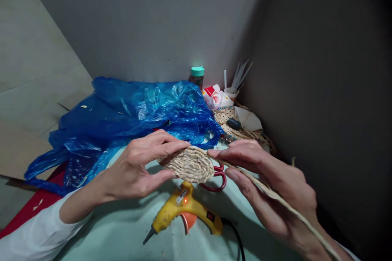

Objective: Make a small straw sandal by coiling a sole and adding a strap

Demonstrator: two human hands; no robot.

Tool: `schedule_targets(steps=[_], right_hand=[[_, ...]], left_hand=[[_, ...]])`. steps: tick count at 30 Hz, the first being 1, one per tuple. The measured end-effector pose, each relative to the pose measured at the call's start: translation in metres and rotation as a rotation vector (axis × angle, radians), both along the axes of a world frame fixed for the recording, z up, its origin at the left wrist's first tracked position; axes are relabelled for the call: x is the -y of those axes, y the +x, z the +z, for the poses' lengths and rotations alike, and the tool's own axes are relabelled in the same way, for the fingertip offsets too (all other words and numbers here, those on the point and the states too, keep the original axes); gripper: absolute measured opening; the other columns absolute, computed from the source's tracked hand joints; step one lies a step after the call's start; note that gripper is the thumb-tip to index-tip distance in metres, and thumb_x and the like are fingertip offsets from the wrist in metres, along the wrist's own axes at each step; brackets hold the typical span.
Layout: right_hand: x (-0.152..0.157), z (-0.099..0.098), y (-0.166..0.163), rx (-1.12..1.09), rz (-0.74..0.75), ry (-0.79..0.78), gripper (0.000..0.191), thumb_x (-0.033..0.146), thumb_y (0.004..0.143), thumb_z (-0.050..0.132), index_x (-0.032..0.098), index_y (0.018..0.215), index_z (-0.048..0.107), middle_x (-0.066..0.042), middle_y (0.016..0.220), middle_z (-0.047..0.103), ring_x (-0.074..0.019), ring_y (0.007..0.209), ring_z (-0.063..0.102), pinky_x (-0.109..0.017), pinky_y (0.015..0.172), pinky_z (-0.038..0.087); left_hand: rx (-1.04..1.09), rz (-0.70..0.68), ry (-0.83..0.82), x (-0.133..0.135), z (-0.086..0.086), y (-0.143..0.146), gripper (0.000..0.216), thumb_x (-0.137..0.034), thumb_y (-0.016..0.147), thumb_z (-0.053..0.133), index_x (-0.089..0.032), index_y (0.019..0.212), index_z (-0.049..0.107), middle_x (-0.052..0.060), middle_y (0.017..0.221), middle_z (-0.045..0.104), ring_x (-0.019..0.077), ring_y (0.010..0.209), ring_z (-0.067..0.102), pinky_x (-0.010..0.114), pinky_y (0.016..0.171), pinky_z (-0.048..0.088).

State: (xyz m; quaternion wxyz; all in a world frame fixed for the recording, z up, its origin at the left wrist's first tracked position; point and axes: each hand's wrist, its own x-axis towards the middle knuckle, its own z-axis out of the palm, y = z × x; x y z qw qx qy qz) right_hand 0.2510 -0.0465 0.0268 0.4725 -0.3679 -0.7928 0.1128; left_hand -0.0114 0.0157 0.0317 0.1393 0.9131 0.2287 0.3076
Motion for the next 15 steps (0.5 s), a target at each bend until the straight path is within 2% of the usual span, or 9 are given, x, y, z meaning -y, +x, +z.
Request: schedule_targets(steps=[4, 8, 15], right_hand=[[-0.002, -0.002, -0.002, 0.018, 0.030, 0.024, 0.028, 0.006, 0.090, 0.054, 0.016, 0.116, 0.062, -0.004, 0.107, 0.067, -0.0146, 0.101, 0.060, -0.025, 0.091, 0.048], [-0.004, -0.005, -0.004, 0.044, -0.010, 0.056, 0.031, 0.008, 0.091, 0.053, 0.016, 0.119, 0.061, -0.005, 0.106, 0.066, -0.0155, 0.101, 0.058, -0.026, 0.091, 0.048], [-0.008, -0.017, -0.007, 0.135, -0.087, 0.125, 0.040, 0.016, 0.090, 0.065, 0.017, 0.129, 0.056, -0.006, 0.111, 0.064, -0.0192, 0.103, 0.057, -0.033, 0.095, 0.046]], left_hand=[[0.002, 0.017, -0.004, 0.001, 0.001, 0.001, 0.051, -0.011, 0.083, 0.067, -0.017, 0.132, 0.056, 0.011, 0.114, 0.066, 0.0195, 0.102, 0.060, 0.033, 0.088, 0.051], [0.028, 0.049, 0.015, 0.001, 0.000, 0.003, 0.050, -0.009, 0.081, 0.067, -0.016, 0.130, 0.057, 0.010, 0.110, 0.067, 0.0192, 0.099, 0.060, 0.033, 0.085, 0.051], [0.051, 0.106, 0.016, 0.002, -0.007, 0.008, 0.048, -0.010, 0.077, 0.069, -0.009, 0.124, 0.060, 0.013, 0.105, 0.068, 0.0201, 0.091, 0.061, 0.033, 0.077, 0.052]])
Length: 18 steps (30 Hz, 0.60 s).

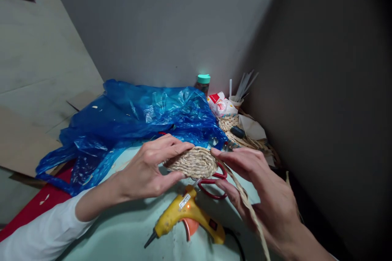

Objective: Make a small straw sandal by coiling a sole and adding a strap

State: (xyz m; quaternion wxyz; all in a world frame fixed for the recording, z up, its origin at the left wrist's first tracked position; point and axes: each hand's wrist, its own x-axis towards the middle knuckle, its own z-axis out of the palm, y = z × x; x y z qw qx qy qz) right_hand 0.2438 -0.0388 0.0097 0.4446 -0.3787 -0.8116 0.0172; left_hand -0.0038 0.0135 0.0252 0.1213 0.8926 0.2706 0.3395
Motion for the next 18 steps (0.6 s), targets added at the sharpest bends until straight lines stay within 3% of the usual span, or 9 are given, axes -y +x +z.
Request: schedule_targets(steps=[6, 10, 18], right_hand=[[-0.005, -0.004, -0.007, -0.017, -0.042, 0.053, 0.040, 0.019, 0.089, 0.068, 0.017, 0.127, 0.054, -0.008, 0.110, 0.067, -0.0209, 0.101, 0.060, -0.038, 0.098, 0.047], [-0.007, -0.007, -0.009, -0.045, -0.063, 0.056, 0.036, 0.017, 0.091, 0.063, 0.019, 0.125, 0.053, -0.008, 0.108, 0.068, -0.0218, 0.100, 0.063, -0.041, 0.096, 0.051], [-0.004, -0.009, -0.007, -0.092, -0.062, 0.078, 0.035, 0.014, 0.092, 0.061, 0.020, 0.126, 0.053, -0.006, 0.111, 0.067, -0.0188, 0.103, 0.063, -0.036, 0.097, 0.051]], left_hand=[[-0.001, 0.082, -0.010, 0.006, -0.002, 0.007, 0.045, -0.010, 0.075, 0.068, -0.006, 0.120, 0.063, 0.013, 0.099, 0.069, 0.0197, 0.086, 0.061, 0.032, 0.073, 0.051], [0.025, 0.094, -0.004, 0.009, -0.006, 0.012, 0.043, -0.013, 0.077, 0.067, -0.005, 0.119, 0.062, 0.014, 0.103, 0.068, 0.0209, 0.092, 0.061, 0.032, 0.078, 0.051], [0.022, 0.115, -0.031, 0.016, -0.014, 0.020, 0.051, -0.016, 0.079, 0.067, -0.008, 0.128, 0.054, 0.013, 0.107, 0.061, 0.0214, 0.098, 0.057, 0.033, 0.085, 0.050]])
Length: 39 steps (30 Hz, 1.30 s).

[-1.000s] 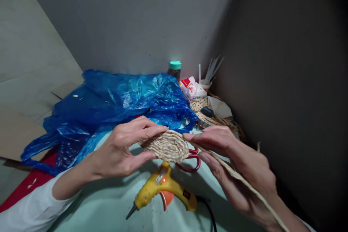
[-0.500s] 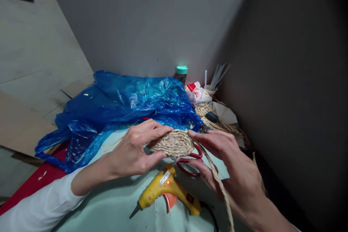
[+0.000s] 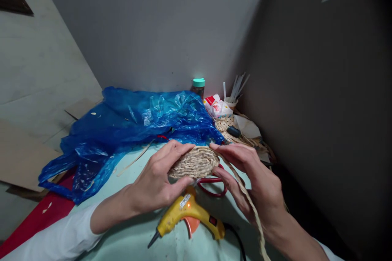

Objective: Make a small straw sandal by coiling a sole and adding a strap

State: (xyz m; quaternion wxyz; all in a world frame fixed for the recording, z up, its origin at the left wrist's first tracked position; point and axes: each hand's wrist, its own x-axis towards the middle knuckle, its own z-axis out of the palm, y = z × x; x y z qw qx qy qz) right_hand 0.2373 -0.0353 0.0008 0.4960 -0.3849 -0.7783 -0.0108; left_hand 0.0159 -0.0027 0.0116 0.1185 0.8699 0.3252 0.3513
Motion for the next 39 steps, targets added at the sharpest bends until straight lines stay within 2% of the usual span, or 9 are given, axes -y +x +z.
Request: schedule_targets(steps=[4, 8, 12, 15, 26, 31, 36, 39], right_hand=[[0.002, 0.002, -0.001, 0.003, 0.026, 0.017, 0.037, 0.013, 0.091, 0.063, 0.019, 0.126, 0.053, -0.005, 0.111, 0.068, -0.0175, 0.102, 0.061, -0.033, 0.100, 0.048], [0.001, 0.003, -0.002, 0.046, 0.018, 0.031, 0.037, 0.015, 0.092, 0.062, 0.017, 0.127, 0.053, -0.006, 0.112, 0.067, -0.0175, 0.103, 0.060, -0.032, 0.101, 0.046], [0.000, -0.001, -0.003, 0.032, 0.055, 0.004, 0.042, 0.027, 0.093, 0.064, 0.016, 0.130, 0.049, -0.009, 0.116, 0.066, -0.0199, 0.104, 0.062, -0.036, 0.101, 0.048], [0.000, -0.005, -0.004, -0.020, 0.068, -0.046, 0.045, 0.026, 0.091, 0.065, 0.019, 0.132, 0.047, -0.009, 0.120, 0.066, -0.0224, 0.109, 0.063, -0.039, 0.102, 0.049], [0.004, -0.006, -0.005, -0.014, 0.055, -0.024, 0.044, 0.025, 0.090, 0.067, 0.021, 0.130, 0.049, -0.010, 0.116, 0.070, -0.0267, 0.114, 0.063, -0.046, 0.104, 0.049], [-0.003, -0.001, 0.004, -0.045, 0.113, -0.105, 0.044, 0.027, 0.090, 0.068, 0.023, 0.129, 0.050, -0.008, 0.118, 0.069, -0.0234, 0.110, 0.066, -0.041, 0.104, 0.051], [-0.009, 0.004, 0.013, -0.181, 0.212, -0.346, 0.041, 0.026, 0.086, 0.073, 0.023, 0.122, 0.053, -0.009, 0.120, 0.069, -0.0232, 0.109, 0.068, -0.031, 0.091, 0.059], [-0.009, 0.007, 0.012, -0.339, 0.319, -0.475, 0.040, 0.026, 0.082, 0.077, 0.023, 0.115, 0.055, -0.008, 0.117, 0.071, -0.0241, 0.110, 0.068, -0.029, 0.088, 0.060]], left_hand=[[0.019, -0.037, 0.051, 0.002, -0.002, 0.001, 0.054, -0.023, 0.081, 0.068, -0.011, 0.131, 0.050, 0.012, 0.106, 0.060, 0.0213, 0.095, 0.057, 0.033, 0.081, 0.051], [0.063, -0.068, 0.107, 0.004, -0.002, 0.002, 0.052, -0.016, 0.079, 0.066, -0.010, 0.128, 0.051, 0.014, 0.109, 0.058, 0.0219, 0.099, 0.058, 0.034, 0.083, 0.052], [0.093, -0.056, 0.154, 0.005, 0.000, 0.005, 0.052, -0.014, 0.073, 0.065, -0.011, 0.123, 0.051, 0.015, 0.108, 0.061, 0.0237, 0.099, 0.060, 0.036, 0.084, 0.054], [0.110, -0.050, 0.181, 0.007, 0.000, 0.006, 0.052, -0.014, 0.071, 0.065, -0.012, 0.121, 0.050, 0.015, 0.105, 0.063, 0.0250, 0.097, 0.062, 0.038, 0.083, 0.055], [0.091, -0.047, 0.190, 0.010, 0.000, 0.007, 0.051, -0.011, 0.069, 0.066, -0.007, 0.118, 0.053, 0.017, 0.102, 0.064, 0.0244, 0.092, 0.060, 0.039, 0.080, 0.054], [0.074, -0.018, 0.074, 0.012, -0.001, 0.010, 0.048, -0.019, 0.078, 0.068, -0.010, 0.123, 0.054, 0.016, 0.109, 0.066, 0.0244, 0.098, 0.062, 0.038, 0.085, 0.053], [0.083, 0.021, -0.131, 0.012, 0.000, 0.007, 0.058, -0.034, 0.079, 0.073, -0.016, 0.131, 0.055, 0.013, 0.122, 0.067, 0.0257, 0.108, 0.063, 0.036, 0.090, 0.053], [0.168, 0.001, -0.341, 0.010, 0.006, 0.004, 0.048, -0.036, 0.083, 0.068, -0.018, 0.127, 0.060, 0.010, 0.118, 0.070, 0.0229, 0.102, 0.065, 0.034, 0.090, 0.052]])
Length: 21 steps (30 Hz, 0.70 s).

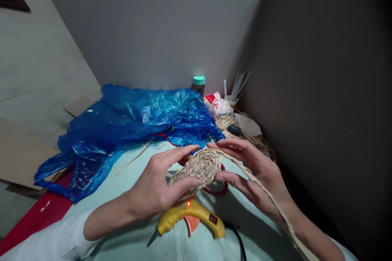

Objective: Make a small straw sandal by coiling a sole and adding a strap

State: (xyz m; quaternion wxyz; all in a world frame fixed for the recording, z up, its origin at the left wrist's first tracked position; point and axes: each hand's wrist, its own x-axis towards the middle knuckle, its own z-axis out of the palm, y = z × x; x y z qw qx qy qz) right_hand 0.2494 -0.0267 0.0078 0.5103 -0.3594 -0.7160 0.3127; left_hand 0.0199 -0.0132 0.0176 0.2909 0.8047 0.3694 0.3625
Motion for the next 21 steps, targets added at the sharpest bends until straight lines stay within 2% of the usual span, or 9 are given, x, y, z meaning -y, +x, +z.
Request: schedule_targets(steps=[3, 5, 11, 15, 18, 21], right_hand=[[0.001, 0.001, -0.001, -0.069, 0.054, -0.089, 0.042, 0.027, 0.080, 0.080, 0.023, 0.114, 0.055, -0.009, 0.118, 0.071, -0.0266, 0.112, 0.066, -0.033, 0.090, 0.060], [0.002, -0.001, -0.001, -0.056, 0.074, -0.125, 0.044, 0.027, 0.080, 0.080, 0.024, 0.116, 0.055, -0.010, 0.119, 0.070, -0.0284, 0.114, 0.065, -0.035, 0.090, 0.061], [-0.002, -0.007, 0.001, -0.046, 0.139, -0.164, 0.047, 0.028, 0.079, 0.081, 0.025, 0.117, 0.053, -0.010, 0.120, 0.070, -0.0281, 0.116, 0.064, -0.035, 0.088, 0.061], [-0.002, -0.008, -0.001, -0.047, 0.184, -0.159, 0.050, 0.026, 0.078, 0.082, 0.025, 0.118, 0.052, -0.008, 0.117, 0.070, -0.0257, 0.114, 0.065, -0.034, 0.091, 0.059], [0.001, -0.008, -0.003, -0.054, 0.207, -0.136, 0.053, 0.028, 0.077, 0.083, 0.025, 0.120, 0.052, -0.009, 0.118, 0.069, -0.0273, 0.113, 0.066, -0.034, 0.089, 0.060], [0.004, -0.009, -0.006, -0.044, 0.216, -0.097, 0.053, 0.028, 0.077, 0.082, 0.025, 0.121, 0.052, -0.008, 0.117, 0.069, -0.0273, 0.111, 0.067, -0.035, 0.089, 0.060]], left_hand=[[0.138, -0.042, -0.276, -0.003, 0.007, 0.000, 0.033, -0.036, 0.089, 0.058, -0.017, 0.116, 0.065, 0.006, 0.095, 0.073, 0.0185, 0.083, 0.066, 0.028, 0.074, 0.052], [0.198, -0.042, -0.384, -0.005, 0.009, 0.000, 0.030, -0.037, 0.090, 0.056, -0.016, 0.108, 0.067, 0.005, 0.085, 0.071, 0.0173, 0.075, 0.063, 0.026, 0.065, 0.049], [0.276, -0.099, -0.555, -0.006, 0.006, -0.001, 0.027, -0.039, 0.086, 0.062, -0.018, 0.101, 0.069, 0.006, 0.098, 0.068, 0.0196, 0.087, 0.061, 0.028, 0.072, 0.046], [0.343, -0.116, -0.700, -0.005, 0.006, 0.001, 0.023, -0.036, 0.081, 0.065, -0.018, 0.096, 0.068, 0.004, 0.091, 0.066, 0.0172, 0.079, 0.060, 0.027, 0.068, 0.045], [0.342, -0.169, -0.780, -0.004, 0.009, 0.003, 0.027, -0.035, 0.080, 0.066, -0.017, 0.100, 0.066, 0.006, 0.093, 0.067, 0.0183, 0.080, 0.062, 0.028, 0.068, 0.047], [0.298, -0.197, -0.776, -0.003, 0.013, 0.004, 0.029, -0.033, 0.080, 0.068, -0.018, 0.104, 0.062, 0.007, 0.097, 0.065, 0.0200, 0.085, 0.063, 0.031, 0.073, 0.050]])
